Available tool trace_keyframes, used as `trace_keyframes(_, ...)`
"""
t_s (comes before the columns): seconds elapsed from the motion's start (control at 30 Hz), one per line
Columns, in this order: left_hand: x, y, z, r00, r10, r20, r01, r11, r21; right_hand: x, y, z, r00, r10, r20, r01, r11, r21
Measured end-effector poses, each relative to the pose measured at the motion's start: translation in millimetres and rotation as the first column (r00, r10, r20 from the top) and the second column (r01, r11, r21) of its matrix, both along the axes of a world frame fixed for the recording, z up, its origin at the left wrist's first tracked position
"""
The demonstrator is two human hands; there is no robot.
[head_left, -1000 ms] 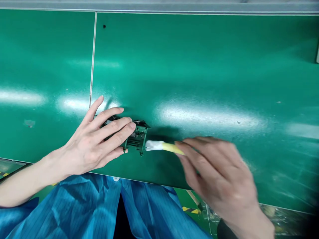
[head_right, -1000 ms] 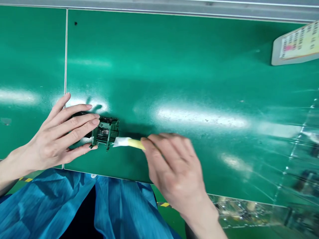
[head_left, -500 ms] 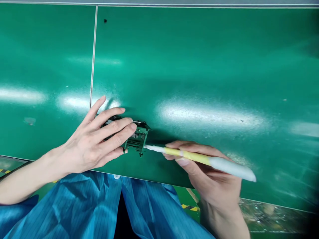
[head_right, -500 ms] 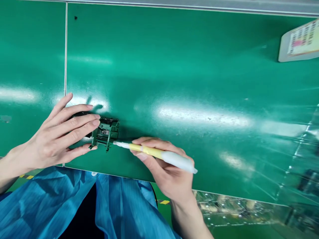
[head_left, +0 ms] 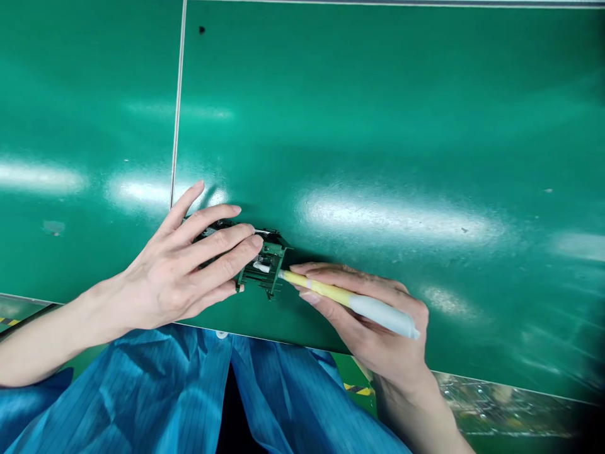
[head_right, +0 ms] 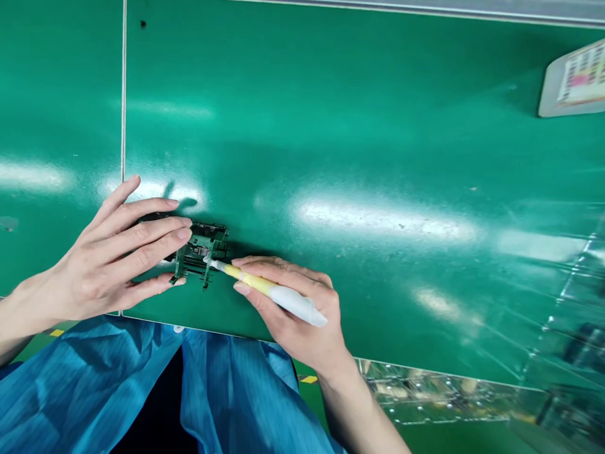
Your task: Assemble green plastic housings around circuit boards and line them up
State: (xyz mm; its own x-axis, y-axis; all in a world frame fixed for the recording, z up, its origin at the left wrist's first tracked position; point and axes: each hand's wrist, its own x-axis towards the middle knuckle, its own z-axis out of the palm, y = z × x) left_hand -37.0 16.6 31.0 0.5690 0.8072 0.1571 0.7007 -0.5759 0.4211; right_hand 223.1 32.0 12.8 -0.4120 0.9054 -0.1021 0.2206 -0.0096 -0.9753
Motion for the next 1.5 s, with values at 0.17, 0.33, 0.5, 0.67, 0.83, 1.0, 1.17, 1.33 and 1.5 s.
trace_keyframes(0.17,0,0,-0.1,1.000,-0.006,0.025,0.006,1.000,0.006,-9,2,1.3,0.999,0.040,0.002,-0.040,0.999,0.004)
trace_keyframes(0.33,0,2,0.9,1.000,-0.022,-0.022,0.023,0.999,0.046,-8,5,3.4,0.998,0.055,-0.005,-0.055,0.998,0.043)
trace_keyframes(0.5,0,3,-0.9,1.000,-0.021,-0.004,0.021,0.998,0.065,-2,7,6.2,0.994,0.059,0.091,-0.063,0.997,0.043)
trace_keyframes(0.67,0,2,0.6,1.000,0.007,-0.015,-0.007,0.999,0.034,-13,6,1.5,0.999,0.051,0.010,-0.052,0.996,0.068)
trace_keyframes(0.83,1,2,1.9,0.999,0.005,-0.031,-0.004,1.000,0.030,-4,9,5.4,0.996,0.055,0.068,-0.057,0.998,0.028)
trace_keyframes(1.0,1,1,1.0,1.000,0.007,-0.010,-0.007,0.999,0.032,-8,2,3.3,0.999,-0.008,0.051,0.007,1.000,0.026)
trace_keyframes(1.17,0,-1,2.0,1.000,0.014,-0.015,-0.014,1.000,0.017,2,-1,2.6,0.995,-0.041,0.094,0.036,0.998,0.056)
trace_keyframes(1.33,-2,-3,0.9,1.000,0.011,0.007,-0.011,1.000,0.015,22,-5,9.2,0.997,-0.072,0.003,0.070,0.984,0.163)
trace_keyframes(1.5,-1,-3,-0.3,0.999,0.016,0.039,-0.017,1.000,0.014,17,-13,9.1,0.997,0.053,0.054,-0.066,0.963,0.262)
